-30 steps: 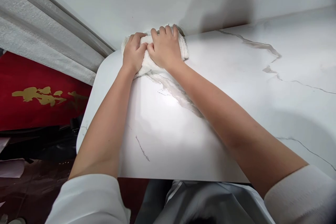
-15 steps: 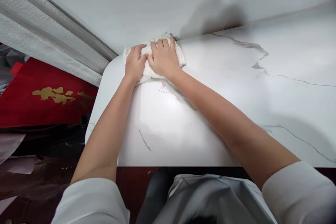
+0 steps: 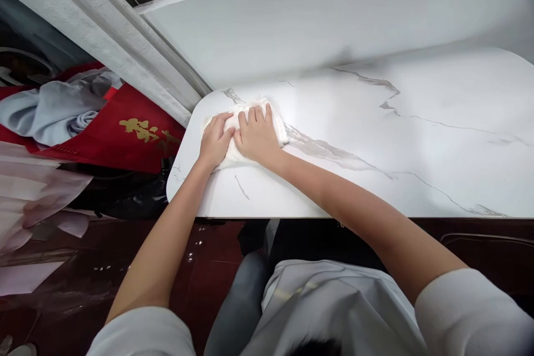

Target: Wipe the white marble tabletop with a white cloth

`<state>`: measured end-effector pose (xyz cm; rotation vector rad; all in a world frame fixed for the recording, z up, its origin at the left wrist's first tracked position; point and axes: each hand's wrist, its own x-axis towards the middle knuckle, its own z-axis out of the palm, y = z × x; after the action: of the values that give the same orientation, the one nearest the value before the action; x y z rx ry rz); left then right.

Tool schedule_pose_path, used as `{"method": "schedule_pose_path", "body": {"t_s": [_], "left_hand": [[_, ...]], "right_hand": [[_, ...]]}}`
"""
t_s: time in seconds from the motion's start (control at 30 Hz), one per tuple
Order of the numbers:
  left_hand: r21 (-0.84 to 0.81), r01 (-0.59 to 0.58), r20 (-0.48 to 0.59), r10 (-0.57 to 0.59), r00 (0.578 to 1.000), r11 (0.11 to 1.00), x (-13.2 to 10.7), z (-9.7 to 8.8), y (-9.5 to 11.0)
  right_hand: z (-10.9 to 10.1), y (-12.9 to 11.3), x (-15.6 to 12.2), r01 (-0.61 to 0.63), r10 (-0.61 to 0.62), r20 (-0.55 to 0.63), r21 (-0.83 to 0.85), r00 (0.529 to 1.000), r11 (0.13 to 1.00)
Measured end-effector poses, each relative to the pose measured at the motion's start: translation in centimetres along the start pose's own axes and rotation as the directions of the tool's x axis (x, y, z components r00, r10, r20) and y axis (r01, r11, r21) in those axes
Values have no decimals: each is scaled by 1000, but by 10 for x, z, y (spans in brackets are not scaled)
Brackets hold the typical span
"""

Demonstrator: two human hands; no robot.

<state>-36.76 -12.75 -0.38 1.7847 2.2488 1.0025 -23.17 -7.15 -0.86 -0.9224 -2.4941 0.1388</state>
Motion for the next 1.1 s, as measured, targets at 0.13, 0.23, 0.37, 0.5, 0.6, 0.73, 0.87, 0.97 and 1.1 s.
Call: {"method": "schedule_pose_path", "body": {"t_s": [0.13,0.23,0.37,0.5,0.6,0.73,0.87,0.97,1.1], "left_hand": [[42,38,-1,-38,999,998,-39,-14,9],[76,61,-2,-61,998,995,-67,-23,13],[115,76,17,-79,997,990,-96,-34,14],[136,76,36,-82,996,988,-114,-45,9],[158,59,46,-67,997,986,-118,-51,3],[177,66,47,-75,996,982,-111,-58,-10],[174,97,22,-102,995,980,-89,-61,-28],[149,96,15,-99,995,984,-65,-59,-40],[80,89,3,-89,996,993,-28,-53,-51]], "right_hand": [[-8,-20,-25,49,-49,10,2,999,999],[-15,-32,-42,98,-98,35,20,995,995],[-24,-47,-61,149,-153,79,58,985,987],[-26,-59,-72,207,-215,92,92,972,974],[-25,-65,-71,240,-250,109,100,962,966],[-19,-70,-58,266,-279,115,117,953,957],[-6,-69,-34,261,-269,78,106,960,960],[5,-66,-13,231,-238,62,99,969,968],[16,-56,16,170,-179,78,118,981,978]]}}
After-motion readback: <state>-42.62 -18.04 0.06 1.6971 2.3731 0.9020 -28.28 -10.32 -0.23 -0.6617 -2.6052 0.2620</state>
